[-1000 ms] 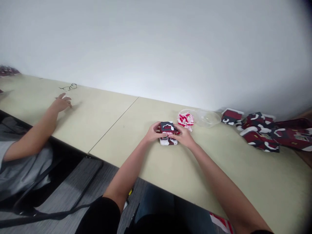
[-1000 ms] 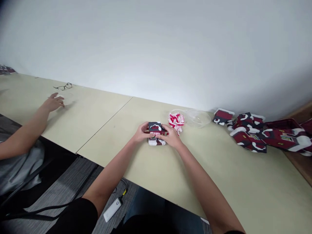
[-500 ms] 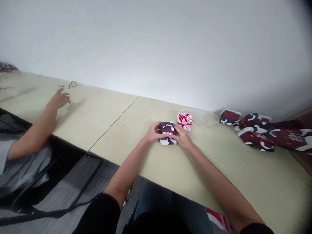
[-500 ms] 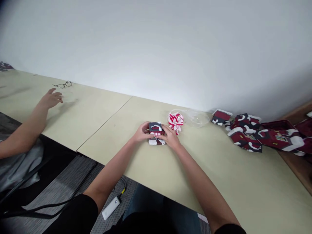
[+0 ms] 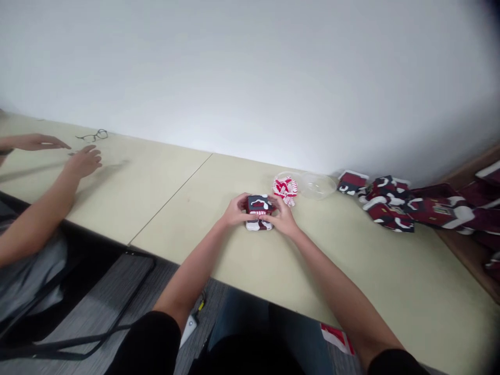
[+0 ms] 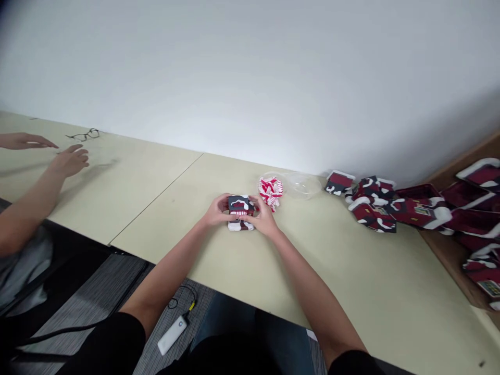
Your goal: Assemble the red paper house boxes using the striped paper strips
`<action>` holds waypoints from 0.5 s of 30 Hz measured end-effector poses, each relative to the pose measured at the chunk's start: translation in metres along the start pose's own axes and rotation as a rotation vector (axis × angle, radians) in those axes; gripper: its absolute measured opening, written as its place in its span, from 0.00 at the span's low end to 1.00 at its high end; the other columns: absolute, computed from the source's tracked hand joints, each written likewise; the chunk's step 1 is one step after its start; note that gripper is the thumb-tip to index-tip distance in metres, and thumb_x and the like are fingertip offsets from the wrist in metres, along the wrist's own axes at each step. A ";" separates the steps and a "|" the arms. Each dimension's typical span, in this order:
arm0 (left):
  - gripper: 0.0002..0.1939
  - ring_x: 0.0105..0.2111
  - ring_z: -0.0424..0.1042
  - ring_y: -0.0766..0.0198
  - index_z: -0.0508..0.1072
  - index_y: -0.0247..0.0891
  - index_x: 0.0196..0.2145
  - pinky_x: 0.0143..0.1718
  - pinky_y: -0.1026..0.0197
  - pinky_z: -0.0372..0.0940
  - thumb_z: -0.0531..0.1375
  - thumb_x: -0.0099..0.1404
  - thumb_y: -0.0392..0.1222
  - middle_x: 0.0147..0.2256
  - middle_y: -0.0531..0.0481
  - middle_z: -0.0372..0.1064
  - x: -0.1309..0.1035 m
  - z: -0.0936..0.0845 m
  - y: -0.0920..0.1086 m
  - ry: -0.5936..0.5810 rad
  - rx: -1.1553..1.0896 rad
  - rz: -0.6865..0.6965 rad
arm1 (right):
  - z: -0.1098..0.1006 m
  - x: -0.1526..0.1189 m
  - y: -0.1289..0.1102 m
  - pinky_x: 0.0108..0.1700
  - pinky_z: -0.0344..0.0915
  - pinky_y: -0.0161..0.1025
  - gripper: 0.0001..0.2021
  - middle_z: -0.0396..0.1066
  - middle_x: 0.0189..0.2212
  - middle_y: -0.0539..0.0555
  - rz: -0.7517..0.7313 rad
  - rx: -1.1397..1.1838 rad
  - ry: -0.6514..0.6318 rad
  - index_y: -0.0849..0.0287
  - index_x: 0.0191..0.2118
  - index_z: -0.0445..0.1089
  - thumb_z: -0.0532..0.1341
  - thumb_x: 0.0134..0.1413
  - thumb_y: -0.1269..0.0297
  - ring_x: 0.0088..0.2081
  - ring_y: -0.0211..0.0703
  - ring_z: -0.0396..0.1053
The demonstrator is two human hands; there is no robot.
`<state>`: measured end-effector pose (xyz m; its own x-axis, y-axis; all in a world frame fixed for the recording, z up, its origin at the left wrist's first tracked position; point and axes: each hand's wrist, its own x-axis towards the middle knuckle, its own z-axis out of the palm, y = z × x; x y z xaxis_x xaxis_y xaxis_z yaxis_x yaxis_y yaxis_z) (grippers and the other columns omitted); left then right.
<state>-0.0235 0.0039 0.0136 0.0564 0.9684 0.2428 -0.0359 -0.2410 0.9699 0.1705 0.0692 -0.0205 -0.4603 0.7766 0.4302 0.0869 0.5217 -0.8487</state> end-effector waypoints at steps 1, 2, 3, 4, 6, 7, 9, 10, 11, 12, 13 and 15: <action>0.39 0.42 0.75 0.59 0.73 0.32 0.46 0.45 0.61 0.70 0.78 0.38 0.50 0.43 0.41 0.75 0.000 0.000 0.001 -0.005 0.024 -0.002 | -0.001 -0.001 -0.004 0.59 0.65 0.54 0.41 0.67 0.57 0.65 0.006 -0.005 -0.013 0.57 0.59 0.61 0.73 0.41 0.46 0.56 0.56 0.69; 0.39 0.43 0.76 0.59 0.73 0.32 0.47 0.46 0.61 0.70 0.78 0.39 0.51 0.43 0.40 0.75 0.001 -0.001 0.001 -0.006 0.053 -0.004 | -0.003 -0.002 -0.009 0.59 0.65 0.54 0.42 0.66 0.58 0.66 0.004 -0.026 -0.039 0.57 0.61 0.59 0.73 0.42 0.46 0.57 0.56 0.68; 0.39 0.43 0.76 0.58 0.73 0.33 0.47 0.46 0.60 0.70 0.78 0.39 0.51 0.44 0.40 0.76 0.001 -0.002 0.002 0.004 0.085 -0.006 | -0.006 -0.002 -0.014 0.60 0.64 0.55 0.43 0.65 0.59 0.66 -0.011 -0.065 -0.066 0.57 0.63 0.57 0.72 0.43 0.46 0.58 0.56 0.67; 0.39 0.44 0.76 0.57 0.73 0.33 0.47 0.46 0.60 0.71 0.78 0.40 0.51 0.44 0.40 0.76 0.002 -0.005 0.003 0.026 0.119 -0.007 | -0.012 -0.002 -0.018 0.61 0.62 0.55 0.44 0.64 0.60 0.67 -0.037 -0.119 -0.079 0.57 0.65 0.56 0.72 0.45 0.47 0.60 0.56 0.66; 0.37 0.43 0.76 0.57 0.74 0.34 0.47 0.45 0.57 0.72 0.77 0.41 0.52 0.44 0.41 0.76 0.004 -0.017 0.005 0.130 0.193 0.005 | -0.031 -0.004 -0.022 0.64 0.59 0.56 0.44 0.61 0.62 0.66 -0.100 -0.237 -0.045 0.56 0.66 0.56 0.71 0.46 0.48 0.63 0.57 0.61; 0.36 0.42 0.76 0.57 0.74 0.35 0.47 0.45 0.56 0.72 0.77 0.42 0.51 0.43 0.41 0.76 0.005 -0.027 0.007 0.200 0.233 0.009 | -0.046 -0.006 -0.022 0.64 0.59 0.56 0.42 0.61 0.63 0.65 -0.118 -0.284 0.000 0.56 0.65 0.57 0.71 0.47 0.48 0.63 0.57 0.61; 0.34 0.39 0.76 0.58 0.74 0.35 0.46 0.44 0.55 0.72 0.76 0.43 0.51 0.41 0.42 0.77 0.005 -0.052 0.011 0.371 0.315 0.017 | -0.088 -0.016 -0.016 0.60 0.63 0.55 0.37 0.65 0.60 0.64 -0.102 -0.351 0.109 0.56 0.62 0.62 0.69 0.49 0.46 0.59 0.56 0.66; 0.34 0.38 0.75 0.59 0.74 0.35 0.45 0.43 0.55 0.72 0.76 0.43 0.51 0.41 0.43 0.76 0.004 -0.068 0.014 0.466 0.351 0.014 | -0.113 -0.024 -0.010 0.57 0.66 0.55 0.34 0.68 0.57 0.64 -0.063 -0.382 0.160 0.57 0.60 0.65 0.67 0.50 0.44 0.54 0.55 0.70; 0.34 0.37 0.75 0.60 0.74 0.35 0.45 0.42 0.56 0.73 0.75 0.43 0.51 0.39 0.44 0.76 0.001 -0.084 0.018 0.590 0.398 0.009 | -0.142 -0.034 -0.003 0.54 0.68 0.56 0.32 0.71 0.52 0.63 -0.014 -0.440 0.221 0.58 0.56 0.68 0.65 0.50 0.42 0.50 0.55 0.72; 0.34 0.36 0.74 0.61 0.74 0.35 0.45 0.41 0.56 0.73 0.75 0.43 0.52 0.39 0.46 0.75 -0.003 -0.101 0.022 0.740 0.470 0.001 | -0.171 -0.046 0.005 0.52 0.68 0.58 0.31 0.73 0.49 0.64 0.033 -0.511 0.302 0.59 0.52 0.71 0.65 0.49 0.40 0.47 0.57 0.73; 0.34 0.37 0.73 0.61 0.73 0.36 0.46 0.43 0.56 0.72 0.75 0.42 0.51 0.39 0.47 0.74 -0.008 -0.118 0.026 0.888 0.543 -0.010 | -0.201 -0.058 0.015 0.51 0.67 0.60 0.32 0.73 0.46 0.64 0.089 -0.586 0.403 0.60 0.48 0.72 0.64 0.46 0.38 0.45 0.58 0.73; 0.35 0.39 0.72 0.62 0.72 0.37 0.47 0.48 0.53 0.71 0.74 0.43 0.50 0.40 0.49 0.73 -0.021 -0.149 0.035 1.144 0.647 -0.040 | -0.256 -0.082 0.035 0.50 0.65 0.64 0.35 0.73 0.44 0.68 0.266 -0.760 0.604 0.61 0.46 0.72 0.61 0.43 0.33 0.45 0.64 0.71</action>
<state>-0.1752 -0.0157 0.0391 -0.8367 0.4043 0.3694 0.4460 0.1117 0.8880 0.4379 0.1141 -0.0063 0.1628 0.8396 0.5183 0.7592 0.2290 -0.6093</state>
